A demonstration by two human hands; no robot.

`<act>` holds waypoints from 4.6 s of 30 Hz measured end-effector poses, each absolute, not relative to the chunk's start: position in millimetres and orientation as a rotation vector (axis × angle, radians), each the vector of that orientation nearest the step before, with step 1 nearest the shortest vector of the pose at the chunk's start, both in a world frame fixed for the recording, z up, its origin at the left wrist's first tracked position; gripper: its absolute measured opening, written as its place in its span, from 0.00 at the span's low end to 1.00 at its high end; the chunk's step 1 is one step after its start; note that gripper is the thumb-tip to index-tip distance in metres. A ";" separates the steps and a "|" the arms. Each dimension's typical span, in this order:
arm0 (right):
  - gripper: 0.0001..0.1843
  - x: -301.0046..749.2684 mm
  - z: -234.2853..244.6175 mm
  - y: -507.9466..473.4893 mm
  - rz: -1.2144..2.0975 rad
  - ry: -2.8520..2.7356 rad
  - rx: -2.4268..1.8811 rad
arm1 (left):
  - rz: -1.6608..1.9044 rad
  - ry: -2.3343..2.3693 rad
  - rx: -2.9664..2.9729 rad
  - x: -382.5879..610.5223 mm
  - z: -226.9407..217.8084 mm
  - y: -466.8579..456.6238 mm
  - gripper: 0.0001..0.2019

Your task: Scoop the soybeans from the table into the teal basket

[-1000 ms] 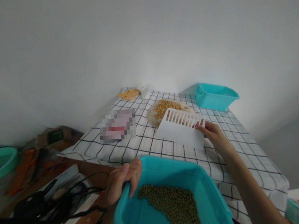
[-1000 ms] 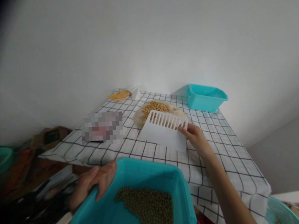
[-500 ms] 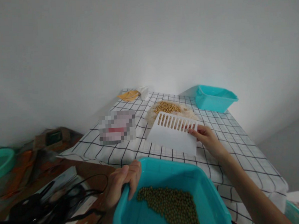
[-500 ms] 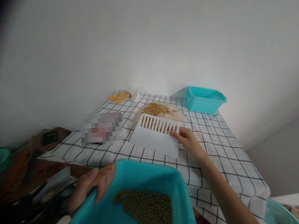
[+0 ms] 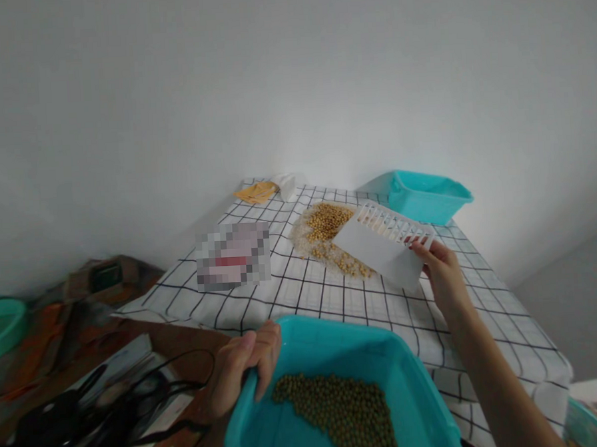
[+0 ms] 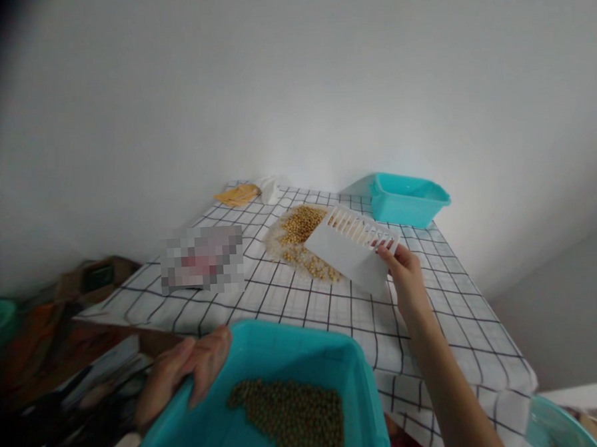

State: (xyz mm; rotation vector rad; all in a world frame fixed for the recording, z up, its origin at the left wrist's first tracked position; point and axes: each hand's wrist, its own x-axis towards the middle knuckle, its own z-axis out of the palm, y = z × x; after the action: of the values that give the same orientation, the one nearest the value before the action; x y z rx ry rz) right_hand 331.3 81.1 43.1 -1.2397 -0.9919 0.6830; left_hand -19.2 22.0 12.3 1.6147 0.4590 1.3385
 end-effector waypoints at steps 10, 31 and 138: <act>0.14 326.2 43.9 78.1 0.728 -1.078 -1.250 | 1.409 0.460 1.598 -11.2 18.0 19.9 0.32; 0.11 323.5 47.6 73.6 0.769 -1.142 -1.215 | 1.351 0.434 1.728 -15.8 25.2 24.2 0.34; 0.11 323.2 41.9 51.4 0.756 -1.192 -1.224 | 1.353 0.516 1.577 -16.9 28.8 22.9 0.33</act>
State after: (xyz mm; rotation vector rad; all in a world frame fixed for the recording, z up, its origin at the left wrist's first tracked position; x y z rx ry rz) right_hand 323.2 51.4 41.9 -1.2242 -1.1918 0.7555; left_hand -16.9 22.9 28.8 1.5766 0.5163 1.3529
